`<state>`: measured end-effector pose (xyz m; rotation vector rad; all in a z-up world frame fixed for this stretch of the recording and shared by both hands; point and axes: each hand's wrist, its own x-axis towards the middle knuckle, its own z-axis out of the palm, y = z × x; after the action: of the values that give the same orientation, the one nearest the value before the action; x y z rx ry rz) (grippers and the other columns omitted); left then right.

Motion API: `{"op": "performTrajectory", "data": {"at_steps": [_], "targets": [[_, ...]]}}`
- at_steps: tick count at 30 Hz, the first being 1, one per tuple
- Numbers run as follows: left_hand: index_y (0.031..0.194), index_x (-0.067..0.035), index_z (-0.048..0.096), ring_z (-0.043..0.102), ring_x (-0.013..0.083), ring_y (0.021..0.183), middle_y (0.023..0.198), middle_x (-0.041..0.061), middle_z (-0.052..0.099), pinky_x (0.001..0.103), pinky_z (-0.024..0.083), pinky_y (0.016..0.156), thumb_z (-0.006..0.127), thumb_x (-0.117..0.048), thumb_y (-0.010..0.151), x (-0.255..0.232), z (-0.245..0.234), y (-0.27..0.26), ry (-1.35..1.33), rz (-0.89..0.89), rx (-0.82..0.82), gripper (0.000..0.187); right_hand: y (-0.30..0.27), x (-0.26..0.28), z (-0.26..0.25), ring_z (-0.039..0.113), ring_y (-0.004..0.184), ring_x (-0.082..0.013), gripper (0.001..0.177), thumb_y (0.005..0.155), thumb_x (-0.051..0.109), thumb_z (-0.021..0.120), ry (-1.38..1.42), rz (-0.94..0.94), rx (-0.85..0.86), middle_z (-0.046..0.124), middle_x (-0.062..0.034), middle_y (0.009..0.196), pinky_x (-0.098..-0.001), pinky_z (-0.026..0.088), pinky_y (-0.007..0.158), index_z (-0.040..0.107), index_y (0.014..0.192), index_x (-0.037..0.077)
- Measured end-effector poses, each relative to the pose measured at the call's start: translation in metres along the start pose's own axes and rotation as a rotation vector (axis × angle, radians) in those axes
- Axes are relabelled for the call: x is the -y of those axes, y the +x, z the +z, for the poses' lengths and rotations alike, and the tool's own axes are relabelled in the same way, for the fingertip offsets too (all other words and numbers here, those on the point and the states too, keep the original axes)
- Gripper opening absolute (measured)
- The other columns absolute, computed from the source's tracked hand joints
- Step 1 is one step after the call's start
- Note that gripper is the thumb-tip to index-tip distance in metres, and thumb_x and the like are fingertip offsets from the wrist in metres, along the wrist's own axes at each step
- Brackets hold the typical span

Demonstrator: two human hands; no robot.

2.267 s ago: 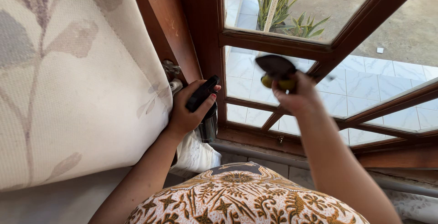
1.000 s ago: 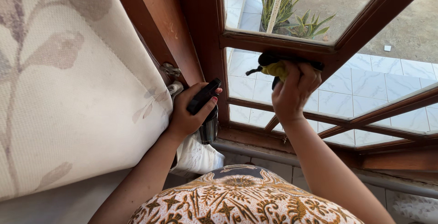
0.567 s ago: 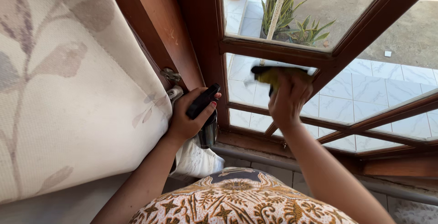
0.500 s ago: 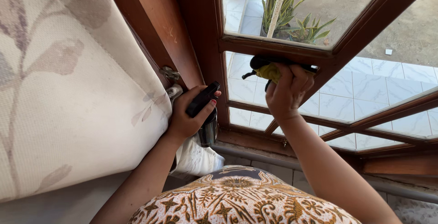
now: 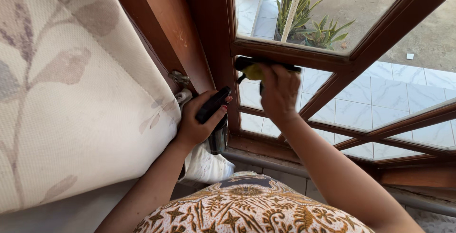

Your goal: The person cleans a multi-pane window with a wooden frame using a spray bottle and a cloth. They repeatedly spray the glass and wipe it down, focusing on the lower sections of the window. The task involves methodical cleaning of the glass surface and the wooden frame.

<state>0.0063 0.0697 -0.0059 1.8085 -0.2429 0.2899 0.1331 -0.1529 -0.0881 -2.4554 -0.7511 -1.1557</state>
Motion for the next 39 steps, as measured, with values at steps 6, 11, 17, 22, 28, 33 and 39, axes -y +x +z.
{"op": "performTrajectory", "data": {"at_steps": [6,11,17,22,28,33,39], "targets": [[0.116,-0.001,0.069,0.069,0.0092,0.099,0.108,0.004,0.076,0.026,0.054,0.09,0.069,-0.01,0.097,-0.002,-0.004,0.0,-0.002,0.096,0.017,0.021,-0.043,0.012,0.037,0.043,0.113,-0.0251,0.053,0.093,0.007,0.057,-0.197,-0.306,0.109,0.047,-0.0039,0.127,-0.0376,0.042,0.1,0.059,0.146,0.017],[0.116,-0.002,0.07,0.067,0.0091,0.096,0.105,0.003,0.076,0.025,0.053,0.086,0.07,-0.01,0.095,-0.007,-0.006,0.001,0.02,0.048,0.007,0.022,-0.025,0.012,0.031,0.04,0.109,-0.0241,0.048,0.098,-0.002,0.056,-0.053,-0.1,0.209,0.044,-0.0042,0.122,-0.0391,0.039,0.095,0.06,0.138,0.026],[0.117,-0.003,0.07,0.067,0.008,0.095,0.105,0.003,0.076,0.024,0.053,0.086,0.07,-0.009,0.095,-0.006,-0.005,0.001,-0.001,0.013,0.009,0.023,0.014,0.028,0.024,0.04,0.101,-0.0268,0.068,0.081,0.004,0.056,-0.33,-0.209,0.002,0.044,-0.0071,0.119,-0.0381,0.04,0.089,0.057,0.148,0.018],[0.117,-0.002,0.067,0.068,0.0072,0.101,0.111,0.003,0.076,0.024,0.054,0.09,0.068,-0.01,0.096,-0.005,-0.007,-0.001,-0.094,0.036,0.022,0.023,-0.042,0.018,0.043,0.04,0.107,-0.0208,0.064,0.089,0.006,0.059,-0.205,-0.269,0.138,0.044,-0.0024,0.124,-0.0329,0.041,0.095,0.053,0.152,0.015],[0.117,-0.002,0.07,0.067,0.0081,0.093,0.104,0.004,0.076,0.025,0.054,0.085,0.07,-0.011,0.096,-0.004,-0.006,-0.002,0.0,0.035,0.011,0.022,0.002,0.024,0.029,0.041,0.113,-0.0258,0.046,0.095,0.01,0.061,-0.034,-0.07,-0.022,0.045,-0.0041,0.124,-0.0377,0.04,0.098,0.055,0.14,0.021],[0.116,-0.002,0.07,0.068,0.0081,0.093,0.103,0.003,0.076,0.025,0.054,0.085,0.07,-0.011,0.097,-0.002,-0.005,-0.003,0.006,0.047,0.001,0.022,0.007,0.024,0.035,0.042,0.109,-0.0258,0.049,0.091,0.011,0.062,-0.18,-0.186,-0.075,0.047,-0.0048,0.123,-0.0367,0.04,0.096,0.057,0.139,0.018],[0.118,-0.001,0.069,0.069,0.0086,0.096,0.107,0.004,0.075,0.026,0.055,0.088,0.068,-0.01,0.099,-0.001,-0.005,-0.003,-0.078,0.054,0.029,0.022,-0.073,0.007,0.06,0.044,0.108,-0.0203,0.051,0.087,0.014,0.062,-0.23,-0.421,0.201,0.047,-0.0013,0.12,-0.0328,0.042,0.094,0.059,0.138,0.017]]}}
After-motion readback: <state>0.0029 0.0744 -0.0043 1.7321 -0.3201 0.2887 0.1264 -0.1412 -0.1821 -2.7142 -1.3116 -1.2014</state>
